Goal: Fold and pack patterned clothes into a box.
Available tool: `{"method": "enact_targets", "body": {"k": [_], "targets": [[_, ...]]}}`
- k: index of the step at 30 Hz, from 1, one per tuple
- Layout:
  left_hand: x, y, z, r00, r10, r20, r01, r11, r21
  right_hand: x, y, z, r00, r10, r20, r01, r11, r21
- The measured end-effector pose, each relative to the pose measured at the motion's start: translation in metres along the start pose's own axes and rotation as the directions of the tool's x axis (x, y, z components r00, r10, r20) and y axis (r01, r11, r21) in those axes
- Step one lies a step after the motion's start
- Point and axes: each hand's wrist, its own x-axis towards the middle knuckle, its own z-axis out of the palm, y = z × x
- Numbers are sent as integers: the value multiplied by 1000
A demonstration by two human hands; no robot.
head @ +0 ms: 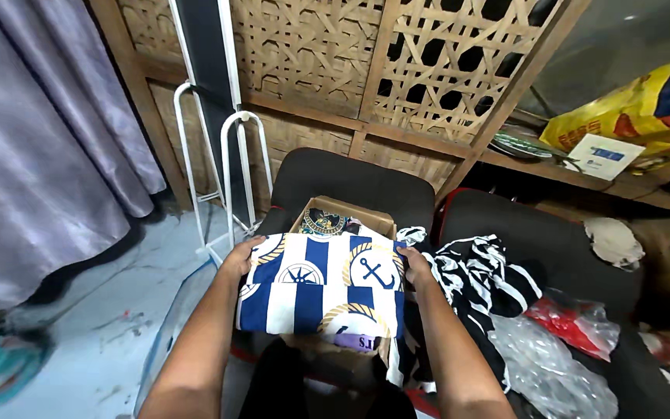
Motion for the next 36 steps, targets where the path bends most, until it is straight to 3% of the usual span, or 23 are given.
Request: {"method": "enact_targets", "body": {"k": [6,9,12,15,21,25,29,31,33,34,36], "targets": [[-15,15,-10,945,323,51,-327,922,207,-15,-7,-13,977,-206,58,194,968,160],[-51,13,-32,876,459,150,-479,791,380,-41,3,-36,935,-339,99,337,941,42],[-80,-14,-59,816,530,230,-566,658,496,-69,31,-65,900,-403,166,426,895,-134],[-91,-47,-72,807,539,241,-567,596,568,-81,62,-77,888,-438,144,459,869,-185],[-113,-61,-70,746,651,139,-590,549,593,-96,64,-77,854,-518,53,519,839,-165],[-122,-83,-78,777,621,99,-534,570,624,-96,81,-86,873,-482,74,486,846,-218],[-135,-86,-76,758,648,76,-530,543,652,-104,82,-87,864,-497,79,501,836,-225],[-141,-84,-78,789,606,102,-475,496,727,-109,81,-89,878,-470,85,469,814,-344],[-147,-80,-73,816,569,99,-382,403,831,-116,76,-90,888,-454,76,409,703,-582],[-152,-79,-66,811,579,79,-341,360,868,-119,74,-89,876,-478,59,387,627,-676],[-157,-80,-43,737,670,94,-352,262,898,-124,69,-78,818,-575,26,387,515,-765]]}}
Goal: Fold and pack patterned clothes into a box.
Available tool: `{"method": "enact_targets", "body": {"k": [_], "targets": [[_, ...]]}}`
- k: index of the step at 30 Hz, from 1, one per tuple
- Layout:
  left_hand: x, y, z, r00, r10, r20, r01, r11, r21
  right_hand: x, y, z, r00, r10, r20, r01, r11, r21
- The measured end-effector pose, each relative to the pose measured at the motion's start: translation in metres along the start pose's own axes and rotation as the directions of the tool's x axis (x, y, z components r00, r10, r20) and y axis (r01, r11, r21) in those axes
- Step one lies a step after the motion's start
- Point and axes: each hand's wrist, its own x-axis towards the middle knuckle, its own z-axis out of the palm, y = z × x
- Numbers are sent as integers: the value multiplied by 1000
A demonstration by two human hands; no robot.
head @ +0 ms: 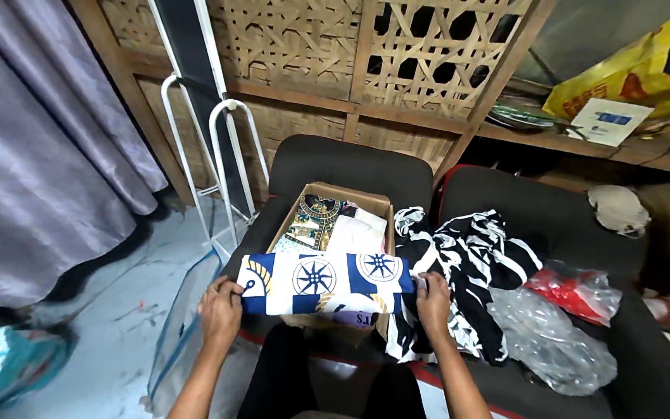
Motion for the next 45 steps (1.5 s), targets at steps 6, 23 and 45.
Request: {"method": "enact_targets", "body": {"k": [6,23,45], "targets": [[3,93,64,923,342,179,-357,932,62,-10,-73,51,938,-336,82,344,932,-113],[35,17,79,969,-51,243,-7,973,232,-1,-38,91,973,-12,233,25,998,-55],[34,-20,9,874,-337,350,455,820,-348,4,3,45,764,392,513,-645,416,641]]}}
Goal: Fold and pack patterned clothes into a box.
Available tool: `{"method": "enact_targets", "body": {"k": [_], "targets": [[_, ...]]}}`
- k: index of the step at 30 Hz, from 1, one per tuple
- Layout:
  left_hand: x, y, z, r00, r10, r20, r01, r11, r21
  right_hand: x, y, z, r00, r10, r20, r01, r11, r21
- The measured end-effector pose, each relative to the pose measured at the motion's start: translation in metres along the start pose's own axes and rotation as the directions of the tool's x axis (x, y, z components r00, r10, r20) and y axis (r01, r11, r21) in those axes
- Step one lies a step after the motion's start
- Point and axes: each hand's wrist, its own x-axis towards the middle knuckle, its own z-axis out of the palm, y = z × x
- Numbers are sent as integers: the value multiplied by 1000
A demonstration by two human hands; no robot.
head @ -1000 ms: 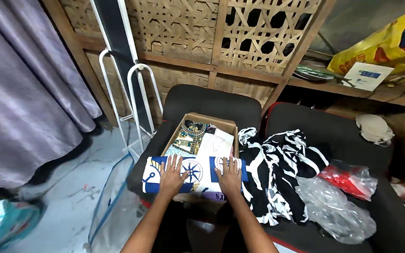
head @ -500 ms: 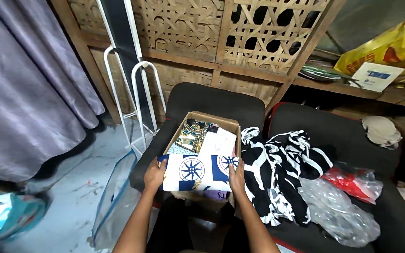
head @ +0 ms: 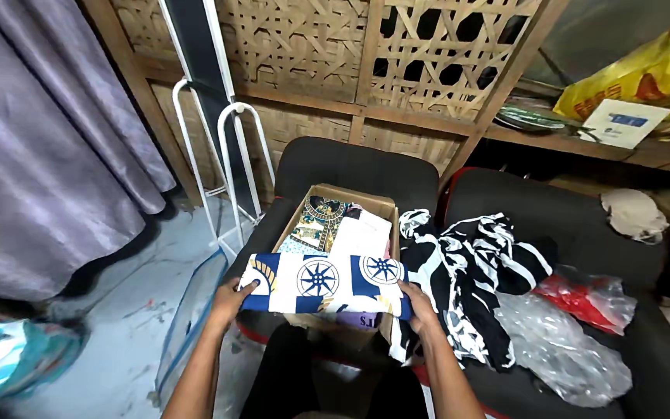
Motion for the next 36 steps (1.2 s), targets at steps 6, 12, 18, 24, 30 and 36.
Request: {"method": "enact_targets", "body": {"k": [6,12,18,24,30,36], "targets": [[-2,59,-9,964,248,-94,-262,949,-173,-22,-32,-6,983,-54,173,14,975,222],[19,74,-25,886,361,-291,-310,928,205,-50,-20,-6,979,-81,189,41,978,205],[-19,84,83,851,498,169,-499,665,556,-52,22,-3,995,65,80,-74,990,121],[-51,66,184,572,514,639,-816,439,378,-49,14,10,999,-4,51,1,999,53],[-5,56,148,749,406,524,-663,460,591,-44,30,4,997,24,69,-34,987,155],[41,43,85,915,282,288,-403,617,676,-40,38,0,989,-4,146,-31,971,237]]}}
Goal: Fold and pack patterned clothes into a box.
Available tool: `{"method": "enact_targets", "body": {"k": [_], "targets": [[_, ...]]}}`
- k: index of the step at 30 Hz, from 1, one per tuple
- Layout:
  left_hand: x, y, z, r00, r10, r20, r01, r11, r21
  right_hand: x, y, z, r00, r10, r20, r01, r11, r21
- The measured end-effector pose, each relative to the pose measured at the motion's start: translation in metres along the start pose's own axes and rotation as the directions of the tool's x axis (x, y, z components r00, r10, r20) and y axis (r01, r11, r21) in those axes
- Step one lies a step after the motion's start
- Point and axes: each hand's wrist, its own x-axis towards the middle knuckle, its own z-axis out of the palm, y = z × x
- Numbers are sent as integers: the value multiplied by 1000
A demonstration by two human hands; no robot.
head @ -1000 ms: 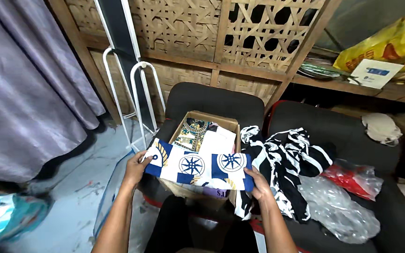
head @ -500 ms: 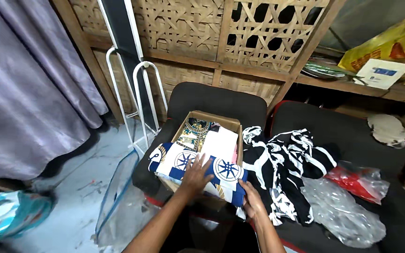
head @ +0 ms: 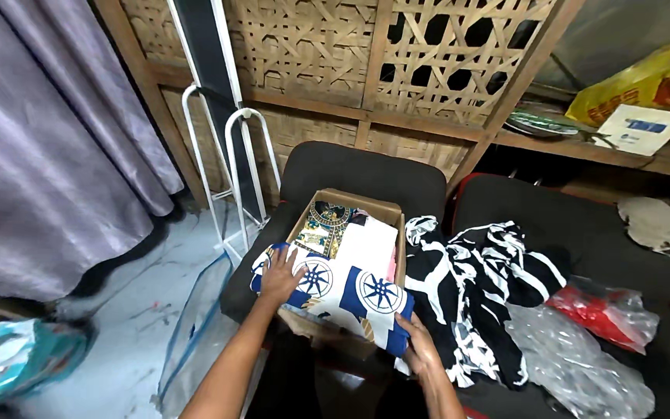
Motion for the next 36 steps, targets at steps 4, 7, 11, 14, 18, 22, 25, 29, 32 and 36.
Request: {"method": "enact_targets", "body": {"k": [4,7,11,14,18,22,25,29,32,36], "targets": [[13,-19,-7,992,-121,20,123,980,-156,-1,0,-1,1000,-7,10,7,1000,11],[23,-30,-9,981,-181,61,191,893,-408,-1,1,-2,1000,-10,13,9,1000,23],[12,-45,-15,951,-216,223,310,664,-681,-3,2,-2,1000,-17,13,17,999,43],[0,-62,-7,894,-346,284,432,501,-750,-2,2,-3,1000,-17,-10,17,999,28],[0,-87,-1,875,-414,251,415,375,-829,-5,-3,-4,1000,3,-11,-3,999,-39],[4,-81,-43,913,-393,112,286,419,-862,-15,-19,2,999,-25,22,26,997,-69],[13,-63,-86,957,-288,-37,110,478,-871,-26,-30,10,994,-93,51,95,995,-42],[27,-39,-119,922,-287,-260,53,758,-650,-36,-31,11,990,-120,78,124,991,-51],[19,-1,-116,919,-206,-337,105,950,-293,-41,-28,5,994,-111,14,108,929,-355],[-8,71,-41,972,115,-203,-140,983,-114,-33,-32,-12,965,-256,-55,175,784,-596]]}}
